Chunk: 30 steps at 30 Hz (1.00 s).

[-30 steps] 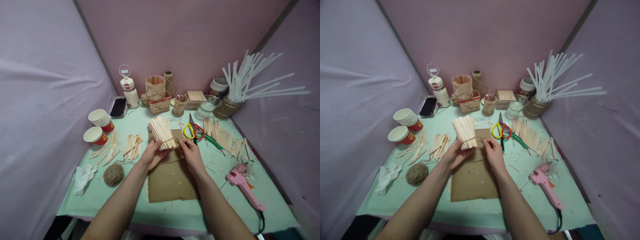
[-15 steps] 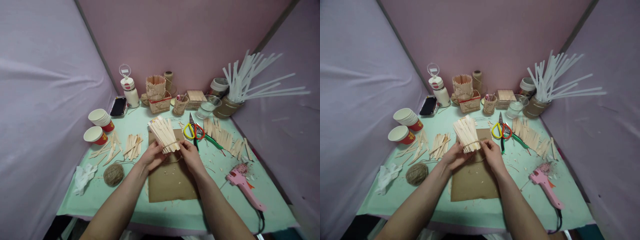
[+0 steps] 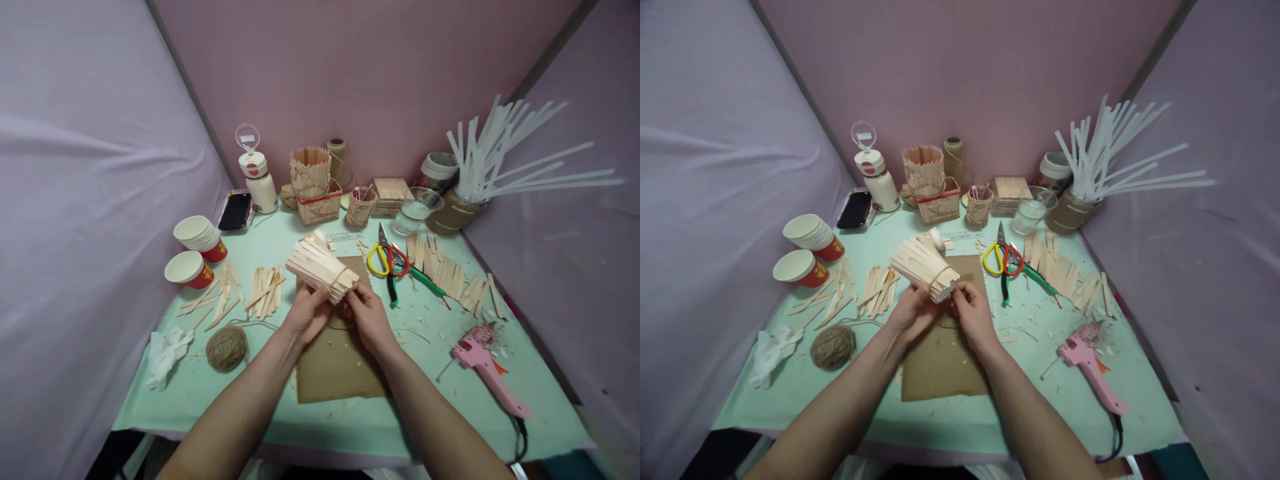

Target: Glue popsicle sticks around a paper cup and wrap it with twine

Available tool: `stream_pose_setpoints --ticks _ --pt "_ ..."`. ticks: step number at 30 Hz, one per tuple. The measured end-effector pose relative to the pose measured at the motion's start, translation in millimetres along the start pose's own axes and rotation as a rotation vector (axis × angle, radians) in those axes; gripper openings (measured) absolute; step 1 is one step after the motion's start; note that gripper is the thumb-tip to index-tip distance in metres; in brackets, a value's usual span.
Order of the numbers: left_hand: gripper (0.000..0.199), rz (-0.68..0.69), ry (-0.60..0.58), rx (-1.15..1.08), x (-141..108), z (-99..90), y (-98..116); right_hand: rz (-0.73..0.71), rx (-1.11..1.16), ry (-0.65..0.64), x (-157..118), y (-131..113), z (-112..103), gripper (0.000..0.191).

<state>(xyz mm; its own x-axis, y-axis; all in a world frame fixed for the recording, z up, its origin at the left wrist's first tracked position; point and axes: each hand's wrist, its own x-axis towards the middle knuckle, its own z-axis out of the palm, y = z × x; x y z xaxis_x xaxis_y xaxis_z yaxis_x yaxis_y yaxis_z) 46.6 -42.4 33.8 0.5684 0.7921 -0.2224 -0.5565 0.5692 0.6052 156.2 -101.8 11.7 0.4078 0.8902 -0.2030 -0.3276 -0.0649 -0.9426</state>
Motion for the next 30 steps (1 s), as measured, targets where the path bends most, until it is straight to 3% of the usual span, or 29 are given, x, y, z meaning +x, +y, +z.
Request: stream_pose_setpoints --ticks 6,11,23,30 --pt "0.058 0.055 0.023 0.013 1.8 0.0 -7.4 0.009 0.002 -0.007 -3.7 3.4 3.5 0.036" --pt "0.061 0.142 0.108 0.002 3.1 3.8 -12.0 -0.039 -0.19 0.003 -12.3 5.2 10.9 0.033" --pt "0.038 0.263 0.268 0.399 5.3 -0.6 -7.8 -0.341 -0.517 -0.126 -27.6 13.3 15.6 0.024" --pt "0.049 0.226 0.278 0.597 5.0 -1.5 8.8 -0.59 -0.684 -0.11 -24.0 -3.5 -0.3 0.019"
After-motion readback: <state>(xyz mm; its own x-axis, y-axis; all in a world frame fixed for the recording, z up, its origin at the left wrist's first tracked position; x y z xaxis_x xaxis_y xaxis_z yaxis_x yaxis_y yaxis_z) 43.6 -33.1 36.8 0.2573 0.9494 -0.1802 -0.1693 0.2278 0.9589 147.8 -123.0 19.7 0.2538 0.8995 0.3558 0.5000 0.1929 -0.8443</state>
